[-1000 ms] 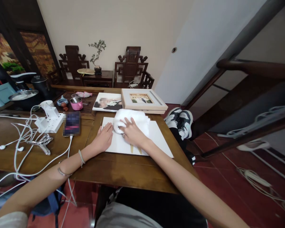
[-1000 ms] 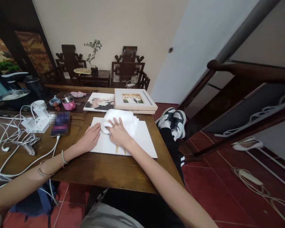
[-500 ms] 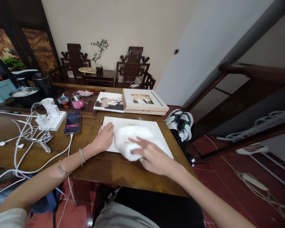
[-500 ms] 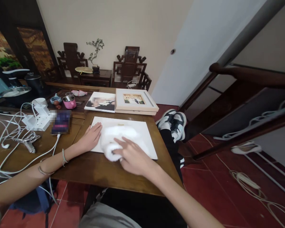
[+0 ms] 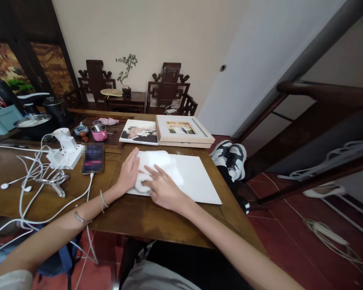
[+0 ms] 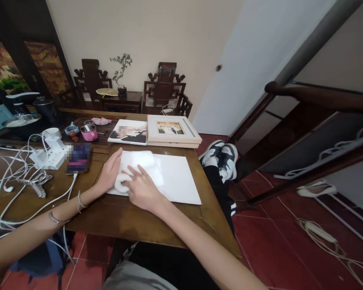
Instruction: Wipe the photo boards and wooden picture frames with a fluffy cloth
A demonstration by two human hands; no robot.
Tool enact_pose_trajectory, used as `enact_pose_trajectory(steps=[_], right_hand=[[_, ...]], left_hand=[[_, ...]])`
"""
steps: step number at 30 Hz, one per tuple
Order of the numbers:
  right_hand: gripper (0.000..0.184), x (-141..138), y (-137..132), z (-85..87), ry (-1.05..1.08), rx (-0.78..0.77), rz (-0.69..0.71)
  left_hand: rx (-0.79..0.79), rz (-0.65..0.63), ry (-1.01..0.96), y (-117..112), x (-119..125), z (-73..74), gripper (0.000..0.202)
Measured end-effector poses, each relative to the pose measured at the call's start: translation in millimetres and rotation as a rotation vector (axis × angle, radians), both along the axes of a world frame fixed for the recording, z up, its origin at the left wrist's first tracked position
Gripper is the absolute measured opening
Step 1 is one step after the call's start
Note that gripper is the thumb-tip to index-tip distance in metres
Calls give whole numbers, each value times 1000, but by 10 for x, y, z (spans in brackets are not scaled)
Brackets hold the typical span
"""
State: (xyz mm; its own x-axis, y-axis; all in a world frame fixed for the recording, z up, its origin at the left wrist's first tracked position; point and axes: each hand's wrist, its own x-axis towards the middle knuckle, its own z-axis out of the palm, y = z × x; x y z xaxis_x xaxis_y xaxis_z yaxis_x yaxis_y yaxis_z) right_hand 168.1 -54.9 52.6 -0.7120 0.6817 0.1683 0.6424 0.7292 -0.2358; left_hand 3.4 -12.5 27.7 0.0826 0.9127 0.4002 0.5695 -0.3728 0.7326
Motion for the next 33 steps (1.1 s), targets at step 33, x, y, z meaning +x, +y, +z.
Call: enact_pose_trajectory(steps=[33], right_hand=[[47, 945, 864, 66, 157, -176, -533]], left_hand=[[-125, -221, 625, -60, 3, -140, 45]])
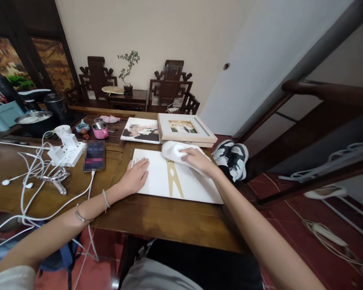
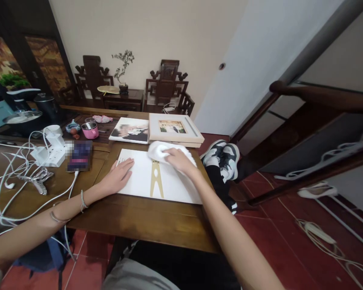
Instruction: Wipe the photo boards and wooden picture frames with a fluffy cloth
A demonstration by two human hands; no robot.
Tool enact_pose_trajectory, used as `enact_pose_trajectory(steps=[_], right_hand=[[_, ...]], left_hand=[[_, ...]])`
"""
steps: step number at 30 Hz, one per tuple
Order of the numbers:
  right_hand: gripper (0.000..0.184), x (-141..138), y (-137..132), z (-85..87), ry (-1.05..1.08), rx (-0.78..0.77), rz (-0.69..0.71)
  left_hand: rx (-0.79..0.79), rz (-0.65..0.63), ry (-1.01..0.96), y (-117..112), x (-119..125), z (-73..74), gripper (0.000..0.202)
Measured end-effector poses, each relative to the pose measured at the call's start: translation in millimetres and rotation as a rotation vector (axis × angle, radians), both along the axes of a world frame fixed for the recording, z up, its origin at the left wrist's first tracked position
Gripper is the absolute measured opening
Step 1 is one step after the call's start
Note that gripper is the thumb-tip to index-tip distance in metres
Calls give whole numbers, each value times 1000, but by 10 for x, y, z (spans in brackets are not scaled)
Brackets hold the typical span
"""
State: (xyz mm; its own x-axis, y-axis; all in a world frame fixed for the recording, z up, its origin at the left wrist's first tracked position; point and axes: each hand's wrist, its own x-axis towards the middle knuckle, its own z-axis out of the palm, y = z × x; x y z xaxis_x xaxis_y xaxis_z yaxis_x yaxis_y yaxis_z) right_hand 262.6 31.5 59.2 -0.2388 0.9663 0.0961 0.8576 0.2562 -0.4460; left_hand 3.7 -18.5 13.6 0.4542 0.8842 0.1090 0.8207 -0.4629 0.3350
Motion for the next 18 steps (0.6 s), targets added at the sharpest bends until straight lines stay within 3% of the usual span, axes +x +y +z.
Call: enact_pose_trajectory(steps=[4, 9, 11, 14, 18], right_hand=[[43, 428, -378, -104, -2, 7, -66], [37, 754, -1148, -219, 37, -66, 31], [38, 877, -1341, -235, 50, -122, 66], [38, 963, -1313, -229, 66, -139, 53], [35, 814, -787, -192, 93, -83, 17]], left_hand=[[-13, 19, -14, 2, 8, -4, 45], [-25, 44, -3, 16, 21, 8, 46], [-28, 47, 13, 22, 25, 9, 47], [-21, 43, 33, 26, 26, 7, 47], [-6, 31, 54, 25, 20, 6, 47]])
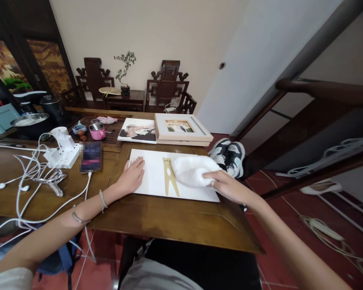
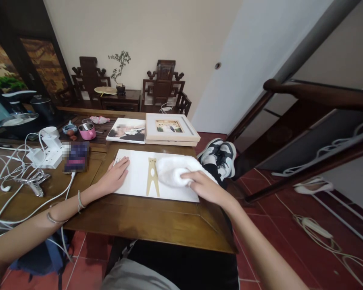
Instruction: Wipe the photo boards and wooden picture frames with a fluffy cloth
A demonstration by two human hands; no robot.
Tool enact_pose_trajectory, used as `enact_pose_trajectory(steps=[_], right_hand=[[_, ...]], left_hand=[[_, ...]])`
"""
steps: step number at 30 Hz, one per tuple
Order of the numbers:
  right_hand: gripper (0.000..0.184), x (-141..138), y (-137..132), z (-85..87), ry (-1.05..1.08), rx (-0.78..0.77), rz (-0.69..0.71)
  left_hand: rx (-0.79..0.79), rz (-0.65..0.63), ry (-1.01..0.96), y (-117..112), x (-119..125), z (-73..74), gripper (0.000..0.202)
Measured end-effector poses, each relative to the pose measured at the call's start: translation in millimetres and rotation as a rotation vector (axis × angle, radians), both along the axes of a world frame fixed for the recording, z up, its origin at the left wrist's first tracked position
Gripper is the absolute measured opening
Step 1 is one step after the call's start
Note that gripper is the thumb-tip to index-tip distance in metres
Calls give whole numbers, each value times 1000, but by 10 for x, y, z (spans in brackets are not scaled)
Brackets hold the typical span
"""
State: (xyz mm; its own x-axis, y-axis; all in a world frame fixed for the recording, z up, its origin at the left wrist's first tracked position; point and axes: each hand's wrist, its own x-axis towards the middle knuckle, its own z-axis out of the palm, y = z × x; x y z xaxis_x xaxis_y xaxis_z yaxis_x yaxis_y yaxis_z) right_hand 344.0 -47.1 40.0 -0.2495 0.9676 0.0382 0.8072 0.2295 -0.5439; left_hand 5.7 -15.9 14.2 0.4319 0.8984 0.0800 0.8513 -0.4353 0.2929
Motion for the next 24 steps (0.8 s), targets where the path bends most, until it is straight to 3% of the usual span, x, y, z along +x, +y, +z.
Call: enact_pose_trajectory(steps=[4, 8, 11, 19, 21, 24], right_hand=[[38, -232, 599, 29, 25, 49, -23], [39, -316, 813, 37, 32, 60, -22], [40, -273, 614, 48, 18, 33, 1], [38, 89, -523, 219, -83, -213, 87], [36, 120, -577, 266, -101, -253, 97], [37, 9, -364, 278, -91, -206, 89]], left_hand=[[5, -5, 7, 1, -9, 0, 48], [14, -8, 8, -1, -12, 6, 48], [17, -9, 7, -3, -8, 7, 48], [30, -10, 7, 10, -5, -30, 48], [29, -14, 9, 12, -5, -32, 47], [25, -22, 13, 13, -8, -30, 47]])
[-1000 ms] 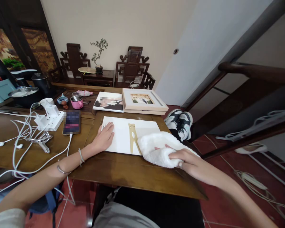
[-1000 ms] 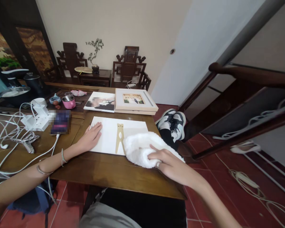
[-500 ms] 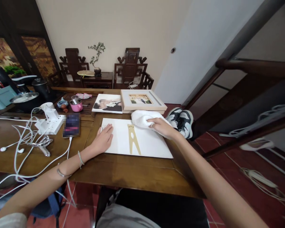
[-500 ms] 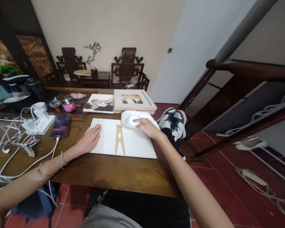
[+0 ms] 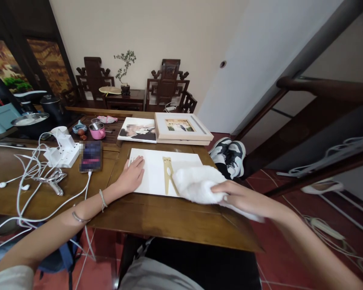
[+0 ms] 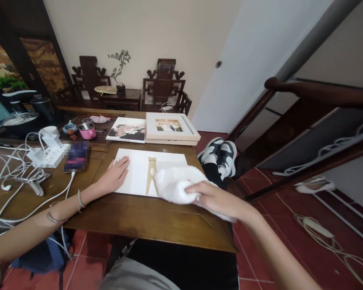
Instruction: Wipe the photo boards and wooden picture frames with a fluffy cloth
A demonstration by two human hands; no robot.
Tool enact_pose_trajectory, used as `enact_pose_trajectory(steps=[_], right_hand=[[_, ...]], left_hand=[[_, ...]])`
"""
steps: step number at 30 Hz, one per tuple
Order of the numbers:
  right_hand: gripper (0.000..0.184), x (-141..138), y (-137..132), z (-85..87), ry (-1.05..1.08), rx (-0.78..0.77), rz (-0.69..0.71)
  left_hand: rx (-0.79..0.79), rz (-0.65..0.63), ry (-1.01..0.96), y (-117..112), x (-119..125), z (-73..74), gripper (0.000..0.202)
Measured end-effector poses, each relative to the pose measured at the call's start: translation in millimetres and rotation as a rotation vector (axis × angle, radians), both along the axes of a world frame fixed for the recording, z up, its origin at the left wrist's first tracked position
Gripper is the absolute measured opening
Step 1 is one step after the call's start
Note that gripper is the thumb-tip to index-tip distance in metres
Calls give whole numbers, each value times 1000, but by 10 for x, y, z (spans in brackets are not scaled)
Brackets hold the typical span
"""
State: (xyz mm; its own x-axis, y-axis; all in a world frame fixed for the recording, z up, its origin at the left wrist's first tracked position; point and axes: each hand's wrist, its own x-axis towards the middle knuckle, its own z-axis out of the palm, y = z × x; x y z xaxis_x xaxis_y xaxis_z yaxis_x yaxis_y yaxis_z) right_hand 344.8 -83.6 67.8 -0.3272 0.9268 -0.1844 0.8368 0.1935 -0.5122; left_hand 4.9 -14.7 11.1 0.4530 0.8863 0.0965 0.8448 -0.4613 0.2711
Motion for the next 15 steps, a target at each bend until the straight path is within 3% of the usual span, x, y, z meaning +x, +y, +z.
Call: enact_pose_trajectory(steps=[5, 8, 11, 15], right_hand=[[45, -605, 669, -130, 70, 241, -8], [52, -977, 870, -223, 78, 287, 10], [55, -1166, 720, -256, 44, 308, 100], [56, -1131, 90, -179, -8, 288, 297]], left_hand=[[-4, 3, -3, -2, -4, 16, 47], [-7, 2, -1, -7, -1, 36, 47], [-9, 1, 4, -13, 7, 44, 47], [5, 1, 12, -10, 11, 17, 47]])
